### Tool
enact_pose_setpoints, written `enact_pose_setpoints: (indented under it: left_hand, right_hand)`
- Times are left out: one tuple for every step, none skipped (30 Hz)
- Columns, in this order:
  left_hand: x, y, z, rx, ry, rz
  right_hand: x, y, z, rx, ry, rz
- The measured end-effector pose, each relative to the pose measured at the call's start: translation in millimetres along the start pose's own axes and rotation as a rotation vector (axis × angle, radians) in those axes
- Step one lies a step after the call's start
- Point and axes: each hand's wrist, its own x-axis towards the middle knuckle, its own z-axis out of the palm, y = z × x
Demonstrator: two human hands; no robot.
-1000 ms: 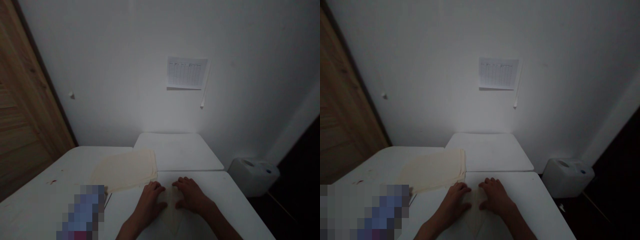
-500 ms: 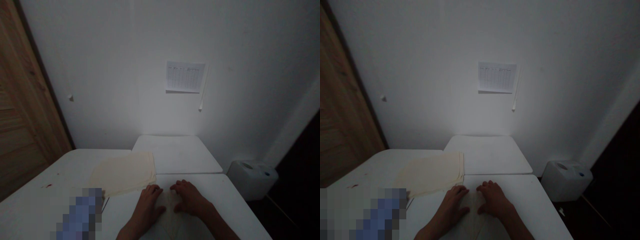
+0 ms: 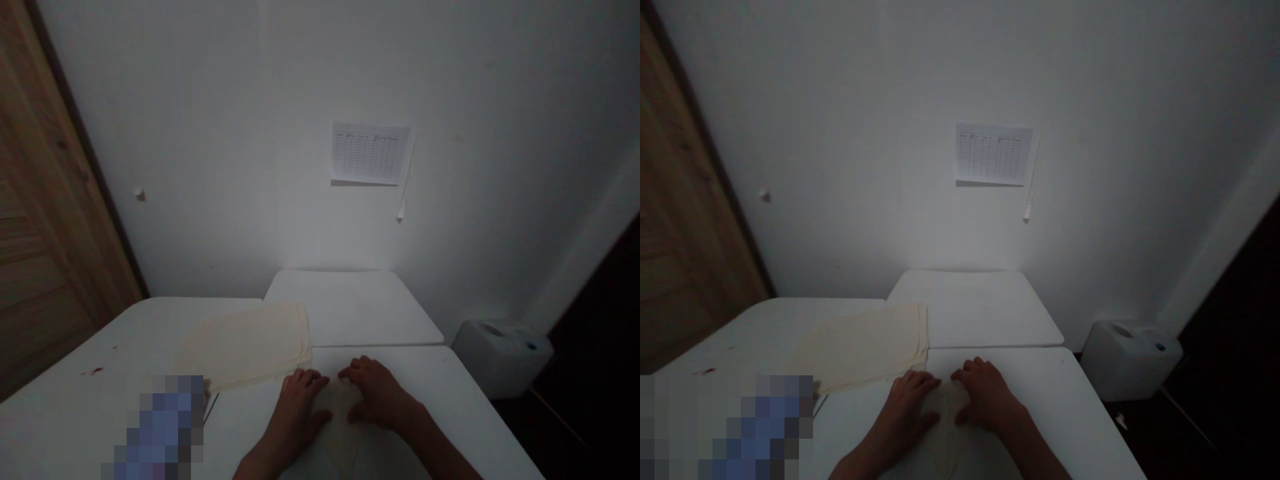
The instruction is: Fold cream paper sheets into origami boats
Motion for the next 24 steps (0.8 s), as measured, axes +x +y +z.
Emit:
enact_pose_setpoints:
  left_hand:
    - [-0.2,-0.1,0.3,-0.001,0.005,0.004]
    - [-0.4,-0.1,0.6,-0.004,0.010,0.009]
    - [-0.7,0.0,0.7,-0.007,0.011,0.019]
    - [-1.0,0.1,0.8,-0.008,0.013,0.028]
    - [-1.5,0.2,0.8,-0.009,0.015,0.039]
    - [-2.1,0.5,0.7,-0.008,0.017,0.050]
    - [-2.7,0.7,0.6,-0.007,0.020,0.060]
    - [-3.4,1.1,0.5,-0.006,0.028,0.067]
    - [-4.1,1.4,0.5,-0.005,0.033,0.073]
    - [-4.7,1.7,0.6,-0.004,0.041,0.077]
    - [-5.3,2.0,0.8,-0.004,0.046,0.082]
    - [-5.6,2.1,1.2,-0.004,0.051,0.089]
    - [-5.9,2.0,1.8,-0.004,0.055,0.097]
    - [-6.1,1.7,2.6,-0.005,0.060,0.105]
    - [-6.2,1.2,3.4,-0.005,0.064,0.109]
    - [-6.3,0.7,4.2,-0.004,0.070,0.108]
    - [-6.4,0.0,5.0,-0.001,0.075,0.100]
    - [-6.5,-0.8,5.7,0.004,0.077,0.087]
    - [-6.7,-1.6,6.2,0.009,0.072,0.071]
    - [-7.0,-2.3,6.5,0.011,0.063,0.055]
    - [-7.2,-3.0,6.5,0.008,0.054,0.042]
    - [-7.5,-3.5,6.1,0.000,0.048,0.033]
    - [-7.6,-3.8,5.4,-0.014,0.043,0.025]
    - [-7.7,-3.8,4.3,-0.030,0.043,0.018]
  right_hand:
    - [-0.8,-0.7,-0.6,-0.007,0.001,-0.005]
    - [-1.6,-1.4,-1.3,-0.014,0.005,-0.009]
    - [-2.5,-2.0,-2.1,-0.018,0.008,-0.015]
    - [-3.3,-2.6,-2.8,-0.021,0.013,-0.023]
    - [-4.0,-3.1,-3.3,-0.024,0.021,-0.029]
    - [-4.4,-3.4,-3.7,-0.028,0.026,-0.032]
    - [-4.6,-3.4,-3.7,-0.032,0.027,-0.029]
    - [-4.6,-3.3,-3.5,-0.035,0.026,-0.027]
    - [-4.4,-2.9,-2.8,-0.034,0.029,-0.028]
    - [-4.0,-2.4,-1.9,-0.031,0.031,-0.029]
    - [-3.7,-1.8,-0.8,-0.026,0.032,-0.032]
    - [-3.3,-1.2,0.3,-0.021,0.033,-0.035]
    - [-3.1,-0.6,1.4,-0.018,0.035,-0.037]
    - [-3.0,-0.1,2.3,-0.017,0.034,-0.037]
    - [-3.1,0.3,3.0,-0.016,0.036,-0.036]
    - [-3.3,0.6,3.5,-0.013,0.040,-0.037]
    - [-3.7,0.7,3.7,-0.008,0.046,-0.036]
    - [-4.2,0.8,3.9,-0.002,0.049,-0.033]
    - [-4.8,0.9,4.0,0.005,0.052,-0.029]
    - [-5.3,1.1,4.2,0.011,0.055,-0.025]
    - [-5.9,1.3,4.4,0.015,0.056,-0.019]
    - [-6.4,1.6,4.7,0.019,0.055,-0.013]
    - [-6.9,1.9,5.1,0.024,0.056,-0.008]
    - [-7.4,2.3,5.6,0.030,0.057,-0.003]
